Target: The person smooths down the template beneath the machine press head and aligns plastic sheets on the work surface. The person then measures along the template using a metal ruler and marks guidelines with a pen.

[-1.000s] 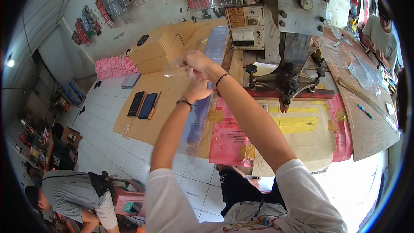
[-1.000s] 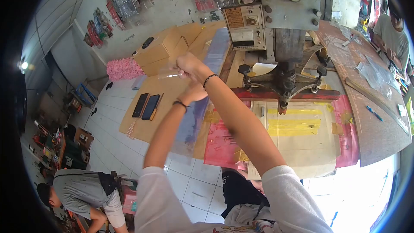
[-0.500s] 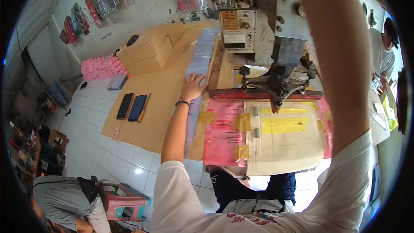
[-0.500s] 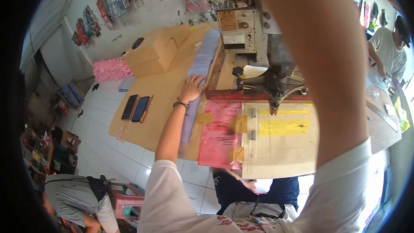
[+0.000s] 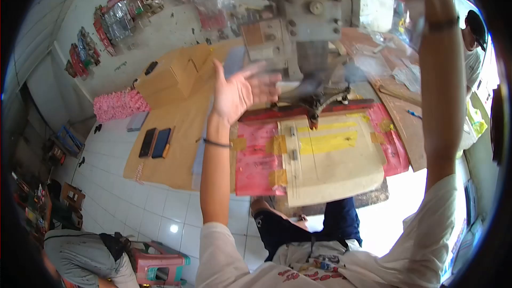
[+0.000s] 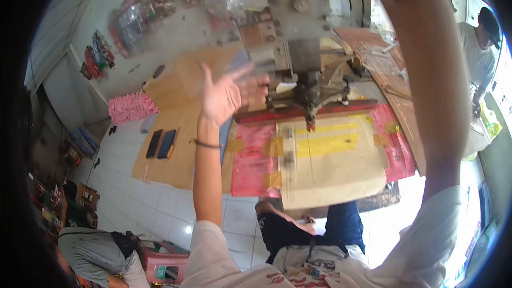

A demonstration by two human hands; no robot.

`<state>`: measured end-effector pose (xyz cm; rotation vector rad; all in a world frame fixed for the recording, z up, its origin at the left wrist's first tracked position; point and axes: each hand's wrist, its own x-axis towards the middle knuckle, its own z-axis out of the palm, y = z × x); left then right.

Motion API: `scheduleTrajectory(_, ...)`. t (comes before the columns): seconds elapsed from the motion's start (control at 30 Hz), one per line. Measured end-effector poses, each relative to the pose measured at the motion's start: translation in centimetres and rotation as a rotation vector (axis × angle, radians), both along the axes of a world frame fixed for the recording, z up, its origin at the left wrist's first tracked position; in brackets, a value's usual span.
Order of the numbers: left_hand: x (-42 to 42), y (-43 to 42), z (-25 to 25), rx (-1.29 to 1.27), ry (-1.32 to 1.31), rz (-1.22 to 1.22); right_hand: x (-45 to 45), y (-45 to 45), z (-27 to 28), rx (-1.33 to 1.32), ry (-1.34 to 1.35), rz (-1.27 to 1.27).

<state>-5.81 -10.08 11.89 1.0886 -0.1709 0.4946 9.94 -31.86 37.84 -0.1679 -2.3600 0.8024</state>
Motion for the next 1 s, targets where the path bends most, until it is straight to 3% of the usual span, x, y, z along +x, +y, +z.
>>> scheduleTrajectory(0.07, 1.2, 0.0, -0.3, -0.214, 0.007, 0.103, 0.0, 4.0, -8.5, 0.39, -0.045, 0.369)
scheduleTrajectory(0.13, 2.5, 1.7, -0.8, -0.497, 0.07, 0.272, -1.3, -1.6, -14.2, -0.08, -0.216, 0.113)
scheduleTrajectory(0.2, 3.8, 6.3, -5.2, -0.524, -0.029, 0.281, -2.3, -9.4, -22.1, -0.699, -0.363, -0.299)
scheduleTrajectory(0.27, 4.0, 9.5, -8.4, -0.495, -0.08, 0.323, -1.6, -11.6, -32.3, -0.618, -0.355, -0.099)
scheduleTrajectory(0.37, 2.0, 10.7, -10.2, -0.359, -0.138, 0.459, -0.6, -15.5, -44.6, -0.849, -0.576, -0.39)
scheduleTrajectory(0.43, 0.6, 9.2, -10.0, -0.252, -0.211, 0.549, 1.2, -18.1, -54.3, -0.649, -0.699, -0.64)
scheduleTrajectory(0.47, 0.5, 6.5, -8.7, -0.23, -0.243, 0.597, 1.6, -18.7, -56.3, -0.695, -0.746, -0.695)
scheduleTrajectory(0.5, 0.4, 3.5, -7.6, -0.097, -0.211, 0.632, 1.9, -19.1, -57.3, -0.735, -0.798, -0.757)
scheduleTrajectory(0.53, 0.2, 0.3, -6.5, 0.044, -0.196, 0.662, 2.2, -19.3, -55.5, -0.747, -0.677, -0.83)
scheduleTrajectory(0.6, 0.2, -6.3, -5.8, 0.238, -0.154, 0.659, 1.7, -17.4, -47.0, -0.742, -0.364, -0.859)
scheduleTrajectory(0.63, 0.6, -9.6, -6.5, 0.289, -0.119, 0.627, 1.5, -17.0, -46.0, -0.544, -0.075, -0.908)
scheduleTrajectory(0.67, 0.7, -12.5, -7.9, 0.291, -0.117, 0.539, 1.4, -16.6, -43.0, -0.605, 0.106, -0.91)
scheduleTrajectory(0.77, 0.4, -19.5, -12.5, 0.368, -0.007, 0.342, 0.2, -14.5, -41.7, -0.685, 0.828, -0.879)
scheduleTrajectory(0.87, 0.9, -23.6, -16.9, 0.268, 0.144, 0.228, -0.1, -12.9, -41.1, -0.603, 1.083, -0.878)
scheduleTrajectory(0.97, 0.2, -25.4, -20.0, 0.19, 0.203, 0.293, 1.8, -13.6, -43.6, -0.616, 0.788, -1.15)
scheduleTrajectory(1.0, -0.4, -25.8, -21.2, 0.189, 0.21, 0.333, 2.6, -13.6, -43.9, -0.625, 0.726, -1.027)
